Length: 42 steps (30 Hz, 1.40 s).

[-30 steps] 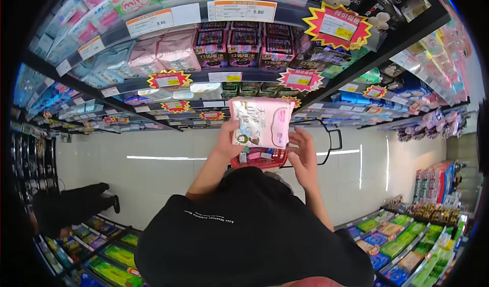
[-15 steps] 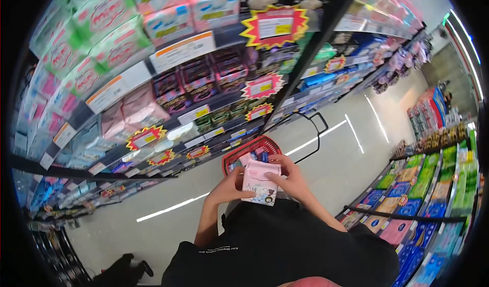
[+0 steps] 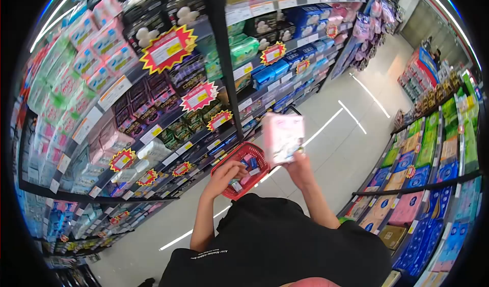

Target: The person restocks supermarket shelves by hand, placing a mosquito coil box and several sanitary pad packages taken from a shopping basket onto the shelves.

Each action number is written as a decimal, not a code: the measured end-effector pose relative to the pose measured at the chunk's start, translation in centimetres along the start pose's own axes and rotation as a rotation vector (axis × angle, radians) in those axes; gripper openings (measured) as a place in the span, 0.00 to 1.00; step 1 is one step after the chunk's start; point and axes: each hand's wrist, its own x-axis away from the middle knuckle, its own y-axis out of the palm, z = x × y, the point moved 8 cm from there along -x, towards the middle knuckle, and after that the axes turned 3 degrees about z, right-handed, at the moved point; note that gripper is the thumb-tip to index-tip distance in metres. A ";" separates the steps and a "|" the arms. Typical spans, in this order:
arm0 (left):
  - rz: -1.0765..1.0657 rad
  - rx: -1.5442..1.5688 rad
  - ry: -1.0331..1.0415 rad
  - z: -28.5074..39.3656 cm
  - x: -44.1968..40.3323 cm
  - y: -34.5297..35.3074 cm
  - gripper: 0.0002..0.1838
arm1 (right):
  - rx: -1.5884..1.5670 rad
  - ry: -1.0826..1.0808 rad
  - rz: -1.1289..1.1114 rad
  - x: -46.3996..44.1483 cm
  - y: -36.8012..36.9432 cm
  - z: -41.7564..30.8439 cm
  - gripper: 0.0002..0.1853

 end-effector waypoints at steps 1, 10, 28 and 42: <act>0.015 -0.078 -0.016 -0.8 -0.8 0.1 0.20 | -0.181 -0.027 -0.011 -0.1 0.0 -2.3 0.28; 0.181 -0.573 -0.494 -27.1 5.9 -2.1 0.20 | 0.076 -0.348 -0.112 -0.7 -5.1 -15.5 0.24; 0.277 -0.764 -0.696 -45.1 23.7 -0.2 0.18 | 0.092 -0.229 0.071 0.6 -11.9 -16.7 0.29; 0.366 -0.803 -0.812 -41.0 17.9 -1.3 0.18 | -0.571 -0.523 -0.269 8.1 -17.3 -24.3 0.30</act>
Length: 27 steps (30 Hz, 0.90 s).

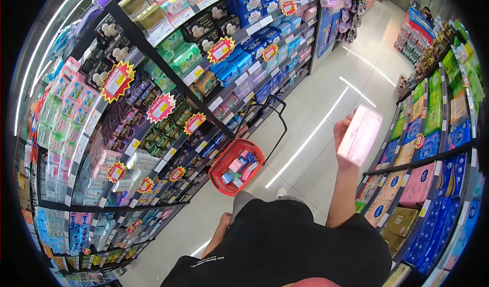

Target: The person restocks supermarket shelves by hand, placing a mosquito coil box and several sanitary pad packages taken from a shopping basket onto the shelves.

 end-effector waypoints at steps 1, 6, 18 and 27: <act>0.015 -0.022 0.092 -0.1 -0.8 0.1 0.18 | 0.035 0.020 0.000 0.2 -0.1 0.1 0.31; 0.016 0.019 0.248 -3.6 -3.2 2.5 0.16 | 0.123 0.136 0.468 4.3 -3.4 5.0 0.28; -0.258 0.618 -0.120 1.0 -6.4 -1.6 0.14 | 0.321 0.305 0.367 2.3 0.3 20.5 0.29; -0.331 0.606 -0.240 -1.6 -7.7 -0.2 0.14 | 0.507 0.519 0.567 7.1 -3.8 25.7 0.24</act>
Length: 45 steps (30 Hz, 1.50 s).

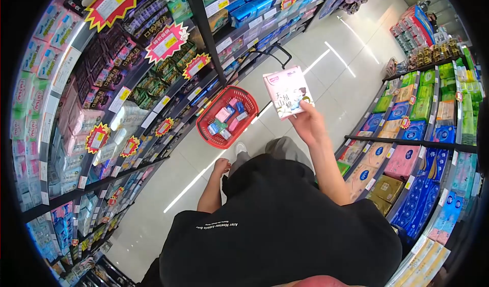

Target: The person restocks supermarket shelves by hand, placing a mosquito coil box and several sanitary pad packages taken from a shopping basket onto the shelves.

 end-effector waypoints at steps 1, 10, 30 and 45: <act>-0.002 -0.009 -0.009 -0.2 0.5 -0.2 0.14 | -0.016 0.039 -0.009 0.0 -0.3 0.5 0.24; 0.113 0.528 -0.117 2.7 -0.2 3.1 0.15 | 0.024 0.208 -0.026 -5.4 -4.9 -3.0 0.24; -0.211 0.422 0.264 44.7 5.7 39.7 0.21 | 0.109 0.339 0.099 -21.7 -23.7 -26.6 0.25; -0.478 0.278 0.759 82.6 8.4 50.9 0.38 | 0.902 0.069 -0.216 -44.0 -13.7 -43.5 0.24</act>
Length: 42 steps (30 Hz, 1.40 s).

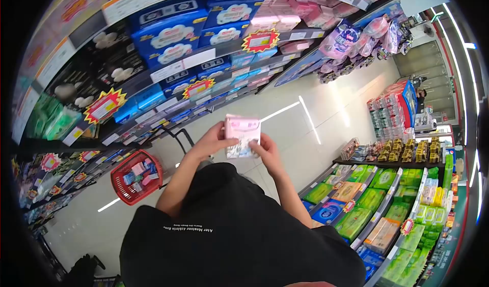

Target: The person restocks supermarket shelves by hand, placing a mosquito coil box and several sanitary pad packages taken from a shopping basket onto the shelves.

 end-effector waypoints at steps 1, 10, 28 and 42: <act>-0.012 -0.001 0.012 1.6 -1.3 0.7 0.38 | 0.045 -0.029 0.004 -1.4 -1.1 -1.2 0.23; 0.019 -0.157 0.400 13.9 -14.4 7.5 0.33 | -0.115 -0.499 0.220 -9.3 -10.2 -11.1 0.29; 0.828 -0.790 0.940 30.6 -37.9 19.8 0.30 | -0.078 -0.624 -0.111 -25.3 -33.5 -24.2 0.16; 0.942 -1.150 0.917 37.0 -47.9 16.8 0.24 | -0.229 0.038 -0.051 -24.7 -45.8 -2.2 0.10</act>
